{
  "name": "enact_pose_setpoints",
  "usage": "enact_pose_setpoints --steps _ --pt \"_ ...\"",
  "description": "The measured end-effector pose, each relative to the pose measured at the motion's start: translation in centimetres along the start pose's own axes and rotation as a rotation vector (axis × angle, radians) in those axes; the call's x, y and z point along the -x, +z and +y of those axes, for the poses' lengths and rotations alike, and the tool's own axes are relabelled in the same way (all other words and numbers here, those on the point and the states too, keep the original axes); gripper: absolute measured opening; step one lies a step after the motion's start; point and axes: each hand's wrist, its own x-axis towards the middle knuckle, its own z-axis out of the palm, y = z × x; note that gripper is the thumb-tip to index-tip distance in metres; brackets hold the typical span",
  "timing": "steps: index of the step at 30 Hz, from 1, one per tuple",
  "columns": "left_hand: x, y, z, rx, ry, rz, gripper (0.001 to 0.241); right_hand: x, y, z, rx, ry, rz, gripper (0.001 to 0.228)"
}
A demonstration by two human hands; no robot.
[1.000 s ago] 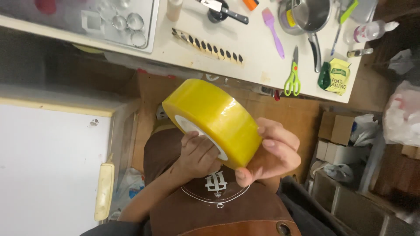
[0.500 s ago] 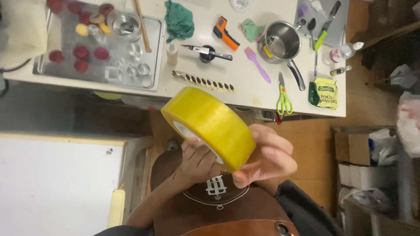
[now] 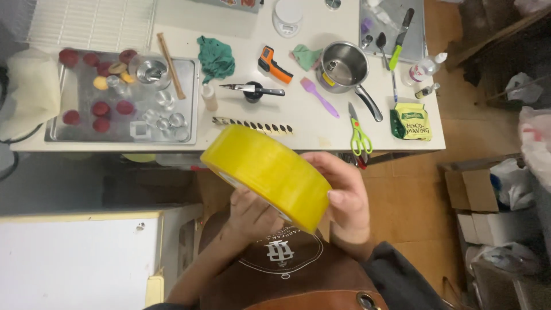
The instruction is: Picking up chocolate leaf decorations from a parchment strip and securing them with tape.
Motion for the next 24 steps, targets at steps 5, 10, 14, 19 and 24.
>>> enact_pose_setpoints --steps 5,10,14,19,24 --pt "-2.2 -0.8 -1.4 -0.08 0.024 -0.149 0.013 -1.2 0.2 -2.9 0.098 0.1 -0.021 0.062" --pt "-5.6 -2.0 -2.0 -0.13 0.057 -0.205 0.024 -1.8 -0.1 -3.7 0.227 0.136 -0.11 0.059" --pt "-6.1 -2.5 -1.8 -0.15 0.056 -0.218 0.022 -1.7 -0.3 -3.4 0.165 0.17 -0.13 0.055" --pt "-6.0 -2.5 -1.7 -0.152 0.035 -0.198 0.018 -1.5 -0.6 -3.2 0.201 0.179 -0.139 0.053" --pt "-6.2 -2.7 -1.5 -0.192 0.032 -0.194 0.019 -1.4 -0.3 -3.0 0.16 0.205 -0.126 0.054"
